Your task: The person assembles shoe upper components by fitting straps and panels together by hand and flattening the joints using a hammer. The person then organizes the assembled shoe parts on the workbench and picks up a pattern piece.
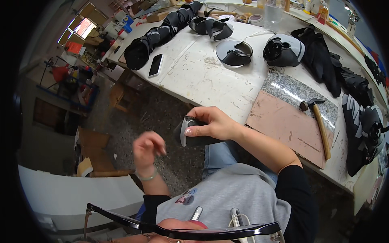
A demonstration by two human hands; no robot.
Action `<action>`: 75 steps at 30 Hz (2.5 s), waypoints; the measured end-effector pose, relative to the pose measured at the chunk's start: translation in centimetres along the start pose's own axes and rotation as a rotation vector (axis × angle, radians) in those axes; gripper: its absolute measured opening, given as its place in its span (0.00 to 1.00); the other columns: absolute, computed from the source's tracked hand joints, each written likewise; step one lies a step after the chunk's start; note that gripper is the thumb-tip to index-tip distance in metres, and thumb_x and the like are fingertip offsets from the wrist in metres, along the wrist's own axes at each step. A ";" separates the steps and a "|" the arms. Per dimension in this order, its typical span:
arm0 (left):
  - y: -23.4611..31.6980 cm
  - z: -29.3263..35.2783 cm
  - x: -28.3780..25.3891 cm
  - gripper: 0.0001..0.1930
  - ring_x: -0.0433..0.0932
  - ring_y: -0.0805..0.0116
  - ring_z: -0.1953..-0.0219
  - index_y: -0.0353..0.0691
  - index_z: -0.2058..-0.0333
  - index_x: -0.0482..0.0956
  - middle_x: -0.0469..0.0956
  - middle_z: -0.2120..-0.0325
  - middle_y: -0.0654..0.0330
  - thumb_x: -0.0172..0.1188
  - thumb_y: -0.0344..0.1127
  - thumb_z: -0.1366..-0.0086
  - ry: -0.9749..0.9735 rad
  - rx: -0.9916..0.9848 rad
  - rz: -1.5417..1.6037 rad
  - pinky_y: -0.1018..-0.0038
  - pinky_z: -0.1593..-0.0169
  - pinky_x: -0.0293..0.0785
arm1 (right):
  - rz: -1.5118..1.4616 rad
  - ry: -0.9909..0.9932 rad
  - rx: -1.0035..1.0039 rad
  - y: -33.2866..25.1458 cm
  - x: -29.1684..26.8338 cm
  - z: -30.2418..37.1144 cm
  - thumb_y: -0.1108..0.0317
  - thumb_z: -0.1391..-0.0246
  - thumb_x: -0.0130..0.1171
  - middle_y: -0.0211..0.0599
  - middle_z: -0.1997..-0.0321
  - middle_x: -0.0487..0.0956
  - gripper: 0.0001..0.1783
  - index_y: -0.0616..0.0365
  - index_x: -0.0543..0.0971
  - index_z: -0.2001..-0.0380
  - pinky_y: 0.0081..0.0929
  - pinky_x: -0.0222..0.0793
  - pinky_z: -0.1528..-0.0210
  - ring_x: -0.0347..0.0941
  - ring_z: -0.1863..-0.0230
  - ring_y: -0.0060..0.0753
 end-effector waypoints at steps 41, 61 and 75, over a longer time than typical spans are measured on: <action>-7.1 -0.9 8.4 0.30 0.74 0.76 0.58 0.32 0.43 0.66 0.75 0.58 0.62 0.64 0.19 0.46 0.250 -0.096 0.146 0.78 0.53 0.72 | -0.044 0.204 0.438 7.6 -3.0 6.2 0.62 0.48 0.65 0.30 0.73 0.79 0.12 0.61 0.82 0.67 0.19 0.75 0.72 0.74 0.74 0.19; -6.5 -0.3 9.0 0.25 0.72 0.76 0.54 0.30 0.44 0.67 0.73 0.51 0.59 0.58 0.24 0.40 0.135 -0.131 0.113 0.79 0.50 0.68 | 0.160 0.156 0.449 7.2 -2.1 6.2 0.70 0.52 0.65 0.26 0.78 0.77 0.07 0.63 0.80 0.76 0.15 0.67 0.72 0.71 0.76 0.15; -9.6 0.7 11.6 0.10 0.78 0.73 0.64 0.35 0.61 0.78 0.79 0.66 0.60 0.63 0.29 0.41 0.337 -0.601 0.832 0.76 0.60 0.75 | -0.048 0.275 0.304 8.4 -2.1 6.8 0.73 0.58 0.61 0.20 0.83 0.70 0.05 0.60 0.75 0.82 0.15 0.53 0.78 0.60 0.81 0.12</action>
Point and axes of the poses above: each hand's wrist, its own z-axis away from the middle knuckle, its own x-axis out of the palm, y = z × x, the point moved 7 cm from there along -z, towards the middle knuckle
